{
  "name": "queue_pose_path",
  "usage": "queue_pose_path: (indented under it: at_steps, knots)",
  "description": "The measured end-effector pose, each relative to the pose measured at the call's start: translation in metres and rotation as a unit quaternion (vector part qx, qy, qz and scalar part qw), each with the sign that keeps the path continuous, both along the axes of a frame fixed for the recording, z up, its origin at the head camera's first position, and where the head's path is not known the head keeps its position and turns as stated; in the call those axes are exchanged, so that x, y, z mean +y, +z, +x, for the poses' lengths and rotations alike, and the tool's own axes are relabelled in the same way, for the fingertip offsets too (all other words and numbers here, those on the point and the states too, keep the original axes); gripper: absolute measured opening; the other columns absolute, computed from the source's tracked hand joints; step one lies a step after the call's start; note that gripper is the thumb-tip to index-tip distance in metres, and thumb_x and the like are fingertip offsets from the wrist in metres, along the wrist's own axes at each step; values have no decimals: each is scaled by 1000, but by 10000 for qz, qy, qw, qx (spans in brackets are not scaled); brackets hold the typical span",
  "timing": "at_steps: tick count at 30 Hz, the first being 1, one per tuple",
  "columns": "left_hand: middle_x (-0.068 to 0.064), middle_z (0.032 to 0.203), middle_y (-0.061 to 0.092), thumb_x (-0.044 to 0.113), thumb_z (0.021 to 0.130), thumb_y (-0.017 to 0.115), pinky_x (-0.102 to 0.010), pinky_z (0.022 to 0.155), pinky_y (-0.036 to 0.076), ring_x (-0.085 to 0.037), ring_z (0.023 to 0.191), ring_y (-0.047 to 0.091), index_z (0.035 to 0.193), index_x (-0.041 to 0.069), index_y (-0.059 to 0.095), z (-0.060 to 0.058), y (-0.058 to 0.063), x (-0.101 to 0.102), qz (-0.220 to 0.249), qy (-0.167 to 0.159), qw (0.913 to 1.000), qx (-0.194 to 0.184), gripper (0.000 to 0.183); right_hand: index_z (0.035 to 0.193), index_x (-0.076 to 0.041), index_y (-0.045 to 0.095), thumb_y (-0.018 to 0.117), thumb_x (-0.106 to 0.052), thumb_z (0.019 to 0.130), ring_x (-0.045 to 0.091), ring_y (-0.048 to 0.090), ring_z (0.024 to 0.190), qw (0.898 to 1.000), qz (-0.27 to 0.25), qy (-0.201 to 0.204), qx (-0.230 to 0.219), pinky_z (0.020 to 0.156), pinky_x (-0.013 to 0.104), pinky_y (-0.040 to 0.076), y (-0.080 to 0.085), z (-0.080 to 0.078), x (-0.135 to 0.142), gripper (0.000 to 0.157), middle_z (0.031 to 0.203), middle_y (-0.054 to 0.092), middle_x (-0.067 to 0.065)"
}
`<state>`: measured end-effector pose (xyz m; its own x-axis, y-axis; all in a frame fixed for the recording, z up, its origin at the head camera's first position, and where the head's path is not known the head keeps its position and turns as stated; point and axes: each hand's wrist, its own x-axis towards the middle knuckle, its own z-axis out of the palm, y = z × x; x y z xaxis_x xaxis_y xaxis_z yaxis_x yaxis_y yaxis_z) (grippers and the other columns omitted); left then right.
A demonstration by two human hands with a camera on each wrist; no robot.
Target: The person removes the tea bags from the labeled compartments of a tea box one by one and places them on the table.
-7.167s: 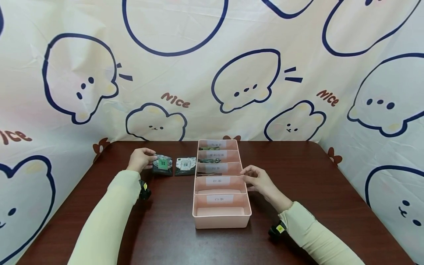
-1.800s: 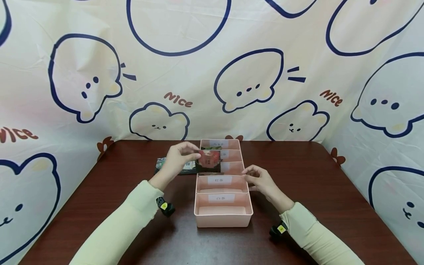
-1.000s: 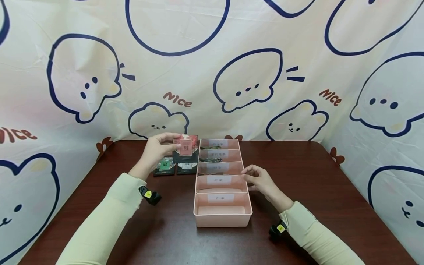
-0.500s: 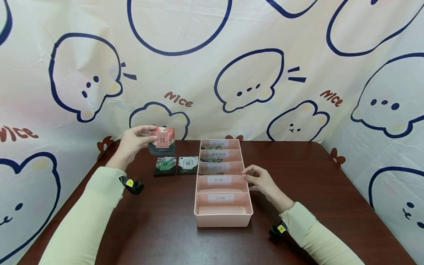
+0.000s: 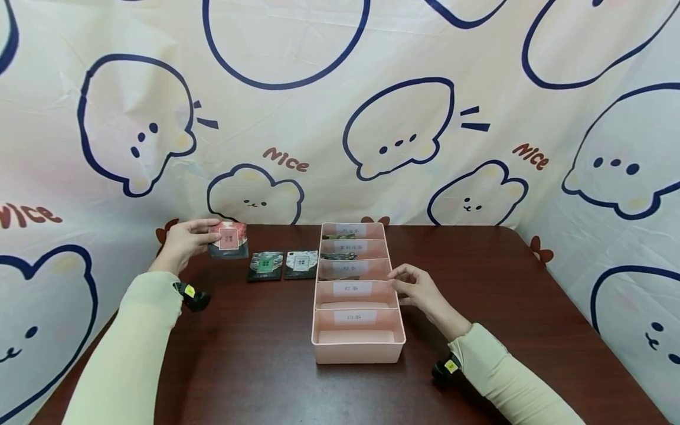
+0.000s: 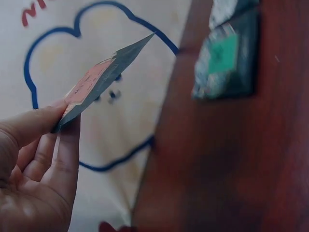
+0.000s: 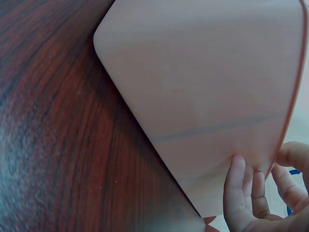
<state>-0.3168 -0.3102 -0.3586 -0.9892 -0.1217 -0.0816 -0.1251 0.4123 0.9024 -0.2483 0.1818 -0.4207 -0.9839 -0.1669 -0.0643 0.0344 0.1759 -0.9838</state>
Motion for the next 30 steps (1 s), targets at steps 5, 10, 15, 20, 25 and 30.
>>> queue_pose_path:
  at_steps: [5,10,15,20,25,30]
  knots:
    - [3,111,58,26,91,69,-18,72,53,-2,83,57,140,7,50,-1,-18,-13,-100,-58,9996,-251,56,110,4,59,62,-8,92,15,65,80,10000,36,-10,25,68,36,59,0,-1,0,22,91,57,6]
    - [-18,133,52,22,93,67,-20,73,52,-9,91,55,141,4,49,-2,-32,-17,-364,-119,9985,-390,54,113,7,56,62,-9,93,15,65,80,9999,-24,101,40,69,35,59,2,-1,0,26,92,56,6]
    - [-22,135,53,17,93,66,-27,79,51,-17,97,55,139,2,50,-2,-41,-15,-569,-189,9970,-486,51,115,8,55,62,-8,93,19,66,79,9999,-93,93,-30,68,34,59,4,0,0,29,91,56,6]
    - [-19,122,63,14,92,67,-27,73,52,-10,85,58,136,-2,52,-3,-47,-15,-718,-216,9956,-554,49,114,7,56,62,-8,93,17,66,80,10000,-38,73,-20,69,35,59,4,0,0,27,91,55,6]
    - [-19,115,66,10,91,67,-27,69,54,-9,81,60,133,-4,54,-6,-54,-14,-763,-162,9954,-560,46,112,7,57,62,-8,92,16,65,80,10000,-20,30,-14,70,36,59,3,1,0,26,90,55,6]
    - [-26,120,62,10,91,67,-27,70,54,-17,86,60,131,-5,55,-8,-59,-12,-944,-92,9940,-546,45,114,9,55,63,-6,91,14,64,80,9999,-137,58,-21,70,38,59,3,2,0,28,89,55,5]
